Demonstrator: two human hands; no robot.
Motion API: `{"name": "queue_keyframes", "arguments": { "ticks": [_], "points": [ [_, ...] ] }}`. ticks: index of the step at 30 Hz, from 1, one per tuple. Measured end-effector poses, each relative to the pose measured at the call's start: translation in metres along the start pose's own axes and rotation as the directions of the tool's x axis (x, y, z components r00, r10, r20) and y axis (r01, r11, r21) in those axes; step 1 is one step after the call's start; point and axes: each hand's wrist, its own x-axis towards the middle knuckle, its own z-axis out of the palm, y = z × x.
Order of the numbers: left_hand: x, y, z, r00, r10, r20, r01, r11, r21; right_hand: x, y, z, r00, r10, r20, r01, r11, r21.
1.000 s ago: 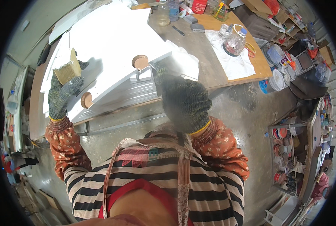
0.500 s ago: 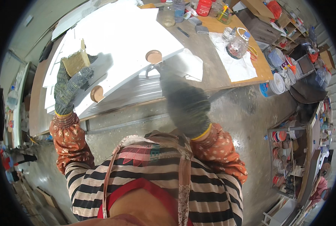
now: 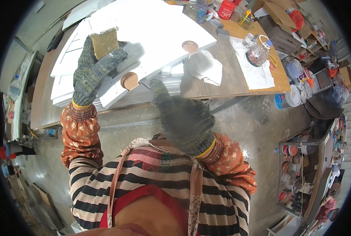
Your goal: The person wipes white cabinet doors with a cloth, applies a substance to a block, and sands the edges of the doors.
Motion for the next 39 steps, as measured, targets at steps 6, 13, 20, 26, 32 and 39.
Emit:
{"name": "queue_keyframes", "arguments": {
  "ticks": [6,13,20,26,32,39],
  "points": [
    [0.001,-0.001,0.001,1.000,0.021,-0.003,-0.020,0.998,0.053,0.001,-0.001,0.002,0.986,-0.006,0.169,0.006,1.000,0.002],
    [0.001,0.001,0.003,0.998,0.039,0.039,-0.036,0.997,-0.075,-0.006,0.007,0.013,0.988,-0.141,0.069,0.144,0.989,-0.036],
    [-0.002,0.005,0.004,0.999,0.028,0.037,-0.021,0.985,-0.170,-0.012,0.005,0.009,0.990,-0.140,0.019,0.139,0.990,0.028],
    [-0.002,0.010,0.005,1.000,0.006,0.012,-0.005,0.996,-0.091,0.000,-0.005,-0.012,0.845,0.096,0.526,-0.240,0.947,0.212],
    [-0.001,0.007,0.006,0.999,0.035,0.007,-0.034,0.993,-0.115,0.003,-0.009,-0.014,0.791,0.126,0.599,-0.179,0.983,0.029],
    [-0.002,0.007,0.006,1.000,0.015,0.010,-0.014,0.997,-0.079,-0.005,-0.001,0.009,0.986,-0.167,0.029,0.169,0.963,-0.210]
  ]
}}
